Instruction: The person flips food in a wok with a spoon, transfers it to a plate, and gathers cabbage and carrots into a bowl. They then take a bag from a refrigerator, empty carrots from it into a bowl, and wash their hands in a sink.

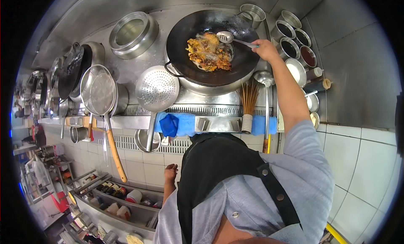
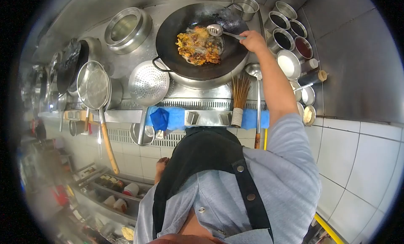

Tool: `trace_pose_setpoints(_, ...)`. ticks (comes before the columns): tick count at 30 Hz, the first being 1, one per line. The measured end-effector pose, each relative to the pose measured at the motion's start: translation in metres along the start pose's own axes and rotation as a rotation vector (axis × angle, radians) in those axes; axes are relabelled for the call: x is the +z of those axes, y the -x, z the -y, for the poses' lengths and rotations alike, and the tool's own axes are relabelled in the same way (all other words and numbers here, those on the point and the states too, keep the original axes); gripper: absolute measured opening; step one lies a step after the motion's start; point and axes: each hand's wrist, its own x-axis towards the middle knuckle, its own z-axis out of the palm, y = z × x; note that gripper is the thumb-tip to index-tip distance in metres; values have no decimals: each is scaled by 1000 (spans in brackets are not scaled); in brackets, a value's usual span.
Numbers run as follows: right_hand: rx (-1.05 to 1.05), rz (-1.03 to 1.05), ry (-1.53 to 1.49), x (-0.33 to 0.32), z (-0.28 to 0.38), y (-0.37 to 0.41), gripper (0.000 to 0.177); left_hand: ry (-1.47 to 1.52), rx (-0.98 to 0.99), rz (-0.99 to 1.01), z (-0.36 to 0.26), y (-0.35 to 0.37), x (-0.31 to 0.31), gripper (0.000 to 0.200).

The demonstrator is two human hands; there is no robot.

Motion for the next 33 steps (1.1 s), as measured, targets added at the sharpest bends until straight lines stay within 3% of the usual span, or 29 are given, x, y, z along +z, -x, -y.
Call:
trace_pose_setpoints(7, -200, -97, 62, -22, 37, 45, 34, 4, -3, 4, 15, -3, -1, 36)
trace_pose_setpoints(9, -157, -124, 85, -31, 53, 52, 33, 10, -9, 13, 21, -13, -3, 36)
trace_pose_setpoints(12, -96, -189, 110, -31, 43, 38, 33, -69, 171, 41, 26, -29, -1, 37)
trace_pose_setpoints(14, -15, -207, 134, -30, 27, 12, 35, 147, 11, 7, 11, -27, 2, 38)
trace_pose_setpoints(18, -10, -225, 207, -17, 12, -21, 37, 176, -23, -27, -1, -18, 3, 39)
trace_pose_setpoints(24, -21, -28, 170, 6, 9, -43, 40, 105, -35, -10, 16, -7, -7, 41)
trace_pose_setpoints(26, -225, 187, 29, -3, -23, -62, 39, 146, -49, -41, 23, 2, -10, 41)
trace_pose_setpoints(27, -230, 192, 28, -13, -29, -61, 39, 150, -54, -45, 22, 8, -10, 41)
trace_pose_setpoints(29, 105, 458, -188, -37, -34, -59, 37, 59, -68, -91, 23, 19, -10, 41)
trace_pose_setpoints(30, 174, 422, -269, -38, -24, -45, 37, 60, -69, -90, 24, 22, -9, 41)
trace_pose_setpoints(33, 152, 424, -398, -33, -36, -39, 36, -20, -85, -37, 30, 29, -8, 41)
